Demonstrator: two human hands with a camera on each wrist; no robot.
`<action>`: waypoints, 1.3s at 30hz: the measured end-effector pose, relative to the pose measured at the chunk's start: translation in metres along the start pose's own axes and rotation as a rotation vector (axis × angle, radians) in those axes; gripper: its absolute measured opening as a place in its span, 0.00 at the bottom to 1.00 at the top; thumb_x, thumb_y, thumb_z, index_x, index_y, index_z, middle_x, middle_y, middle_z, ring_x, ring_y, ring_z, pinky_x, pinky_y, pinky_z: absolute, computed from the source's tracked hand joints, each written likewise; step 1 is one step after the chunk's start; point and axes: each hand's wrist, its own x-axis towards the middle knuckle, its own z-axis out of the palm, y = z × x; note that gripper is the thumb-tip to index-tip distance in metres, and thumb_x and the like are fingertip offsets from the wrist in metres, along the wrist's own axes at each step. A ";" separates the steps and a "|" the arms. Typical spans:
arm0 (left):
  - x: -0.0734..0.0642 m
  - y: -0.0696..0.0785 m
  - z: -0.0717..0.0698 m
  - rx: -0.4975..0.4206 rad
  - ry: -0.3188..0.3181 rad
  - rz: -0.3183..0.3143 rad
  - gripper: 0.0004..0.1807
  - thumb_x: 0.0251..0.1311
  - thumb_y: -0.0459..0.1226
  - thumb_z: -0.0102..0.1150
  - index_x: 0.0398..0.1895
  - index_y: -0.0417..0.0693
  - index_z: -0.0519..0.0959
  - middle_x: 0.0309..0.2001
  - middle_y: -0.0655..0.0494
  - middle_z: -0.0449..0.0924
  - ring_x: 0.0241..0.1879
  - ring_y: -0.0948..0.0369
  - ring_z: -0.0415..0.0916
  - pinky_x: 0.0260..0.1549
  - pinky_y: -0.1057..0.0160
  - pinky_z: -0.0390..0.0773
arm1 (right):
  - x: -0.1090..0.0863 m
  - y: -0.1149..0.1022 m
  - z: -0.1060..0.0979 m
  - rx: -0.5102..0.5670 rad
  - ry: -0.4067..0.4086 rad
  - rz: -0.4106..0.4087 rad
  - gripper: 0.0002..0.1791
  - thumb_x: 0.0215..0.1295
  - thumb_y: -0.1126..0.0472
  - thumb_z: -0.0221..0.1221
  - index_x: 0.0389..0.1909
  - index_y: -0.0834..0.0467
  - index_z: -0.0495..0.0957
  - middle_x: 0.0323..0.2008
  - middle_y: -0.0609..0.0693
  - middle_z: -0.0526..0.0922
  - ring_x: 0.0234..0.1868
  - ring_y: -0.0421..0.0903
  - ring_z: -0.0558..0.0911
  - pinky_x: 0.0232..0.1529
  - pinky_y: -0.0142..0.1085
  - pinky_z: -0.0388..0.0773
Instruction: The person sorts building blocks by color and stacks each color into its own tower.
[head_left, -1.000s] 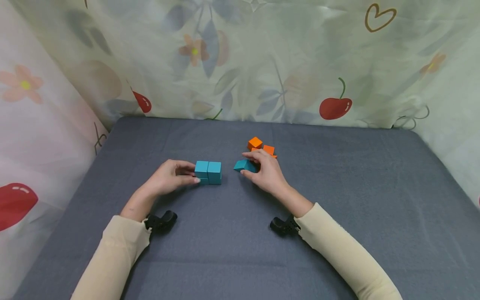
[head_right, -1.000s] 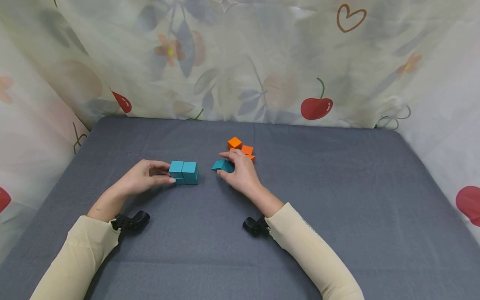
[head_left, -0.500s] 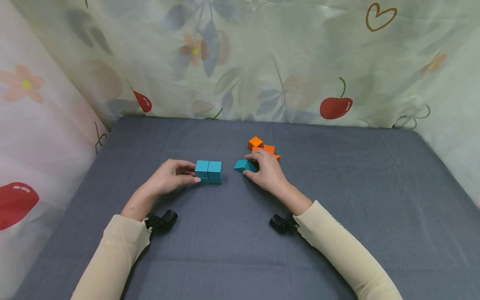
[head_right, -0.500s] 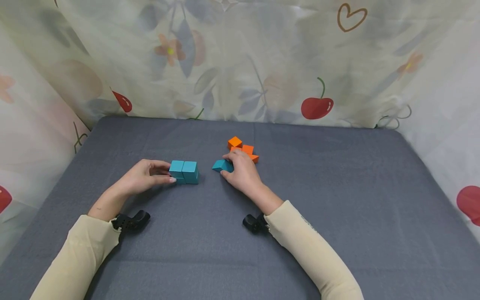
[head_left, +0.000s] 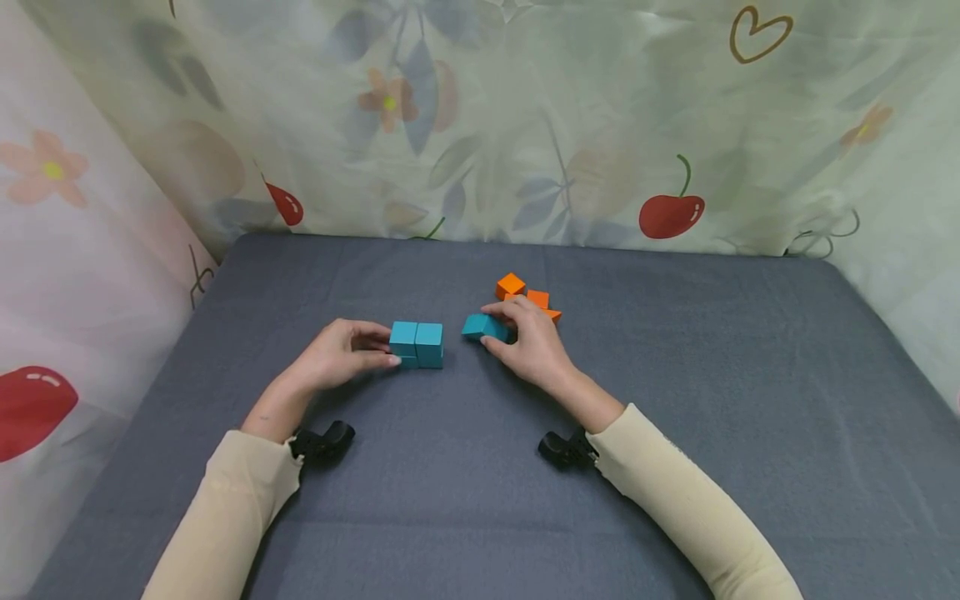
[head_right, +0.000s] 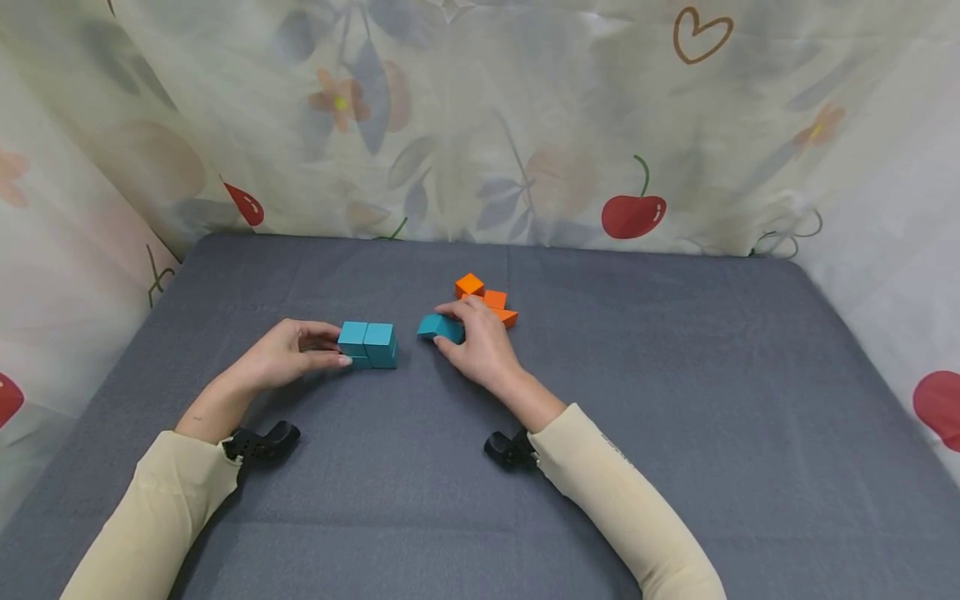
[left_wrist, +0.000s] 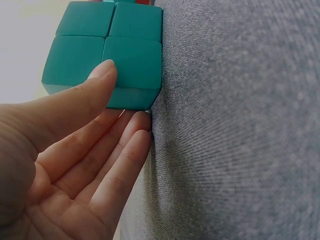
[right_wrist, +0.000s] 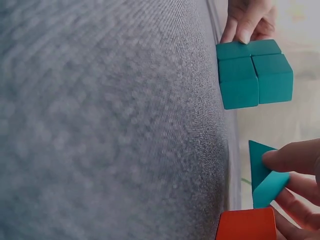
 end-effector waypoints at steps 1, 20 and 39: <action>0.000 0.000 0.000 -0.001 0.000 -0.002 0.25 0.60 0.38 0.64 0.58 0.35 0.75 0.51 0.41 0.80 0.51 0.51 0.76 0.51 0.53 0.75 | 0.000 -0.001 0.000 0.012 0.005 -0.002 0.21 0.59 0.63 0.65 0.54 0.61 0.78 0.49 0.58 0.77 0.48 0.52 0.78 0.52 0.43 0.77; 0.000 -0.001 0.000 0.011 0.004 0.010 0.25 0.60 0.39 0.64 0.58 0.35 0.75 0.51 0.42 0.80 0.51 0.51 0.76 0.51 0.52 0.76 | 0.002 -0.011 0.000 0.229 0.090 -0.014 0.22 0.62 0.60 0.64 0.57 0.58 0.77 0.51 0.55 0.77 0.52 0.48 0.78 0.55 0.40 0.77; 0.001 0.001 0.000 0.005 0.006 0.001 0.25 0.60 0.39 0.64 0.58 0.36 0.75 0.51 0.42 0.80 0.50 0.51 0.77 0.51 0.52 0.76 | 0.010 -0.026 0.011 0.364 0.110 -0.221 0.23 0.60 0.64 0.65 0.58 0.61 0.77 0.51 0.56 0.78 0.50 0.49 0.77 0.54 0.41 0.76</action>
